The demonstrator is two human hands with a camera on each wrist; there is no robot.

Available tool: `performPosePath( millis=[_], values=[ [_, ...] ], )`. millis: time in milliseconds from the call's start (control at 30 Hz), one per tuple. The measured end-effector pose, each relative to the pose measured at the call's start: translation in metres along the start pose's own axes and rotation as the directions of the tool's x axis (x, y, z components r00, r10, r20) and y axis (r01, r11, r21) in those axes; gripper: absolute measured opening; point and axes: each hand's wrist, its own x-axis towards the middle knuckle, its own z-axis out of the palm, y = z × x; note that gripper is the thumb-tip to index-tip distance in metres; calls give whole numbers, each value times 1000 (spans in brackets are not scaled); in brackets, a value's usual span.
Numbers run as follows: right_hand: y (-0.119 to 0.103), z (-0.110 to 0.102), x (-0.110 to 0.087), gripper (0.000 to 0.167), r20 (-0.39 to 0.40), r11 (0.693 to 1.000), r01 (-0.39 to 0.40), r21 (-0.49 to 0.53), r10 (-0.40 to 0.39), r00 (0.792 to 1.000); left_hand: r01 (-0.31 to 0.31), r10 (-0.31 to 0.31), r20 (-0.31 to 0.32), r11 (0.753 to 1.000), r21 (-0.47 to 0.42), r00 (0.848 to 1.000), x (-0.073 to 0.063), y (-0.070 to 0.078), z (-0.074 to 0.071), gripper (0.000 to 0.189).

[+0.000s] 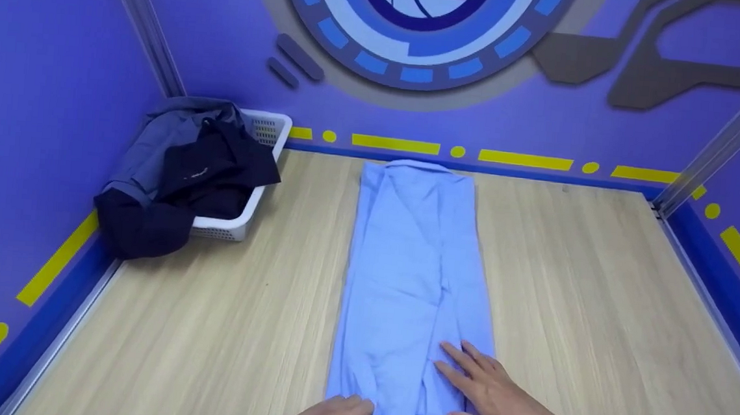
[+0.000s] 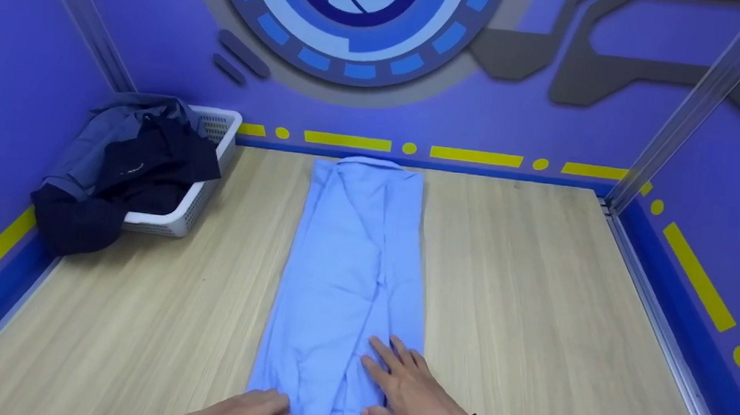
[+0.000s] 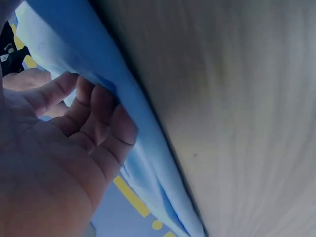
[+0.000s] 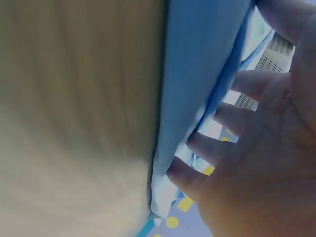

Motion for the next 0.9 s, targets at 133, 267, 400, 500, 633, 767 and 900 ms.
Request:
performPosePath(
  millis=[133,267,400,500,633,767,900],
  values=[
    [-4,-6,-11,65,-68,996,84,-1,-84,994,-10,10,-6,997,80,1000,-1,4,-1,18],
    [-10,-4,-18,53,-59,977,191,96,-186,981,-43,44,-1,982,184,999,-1,8,-8,18],
    [-16,4,-20,41,-66,942,238,239,-228,971,-4,0,39,995,97,999,0,9,-22,19],
    [-23,10,-20,30,-102,933,253,255,-235,967,87,-83,69,994,-66,994,0,6,-33,8],
    [-32,19,-19,23,-168,943,303,138,-279,946,240,-245,27,918,-315,969,-3,0,-48,20],
    [-33,22,-19,23,-198,933,355,56,-338,920,275,-393,-191,849,-452,900,-7,-6,-58,30],
    [-28,17,-17,21,-268,892,431,134,-386,883,243,-430,-374,858,-452,822,-5,-9,-63,33]
  ],
)
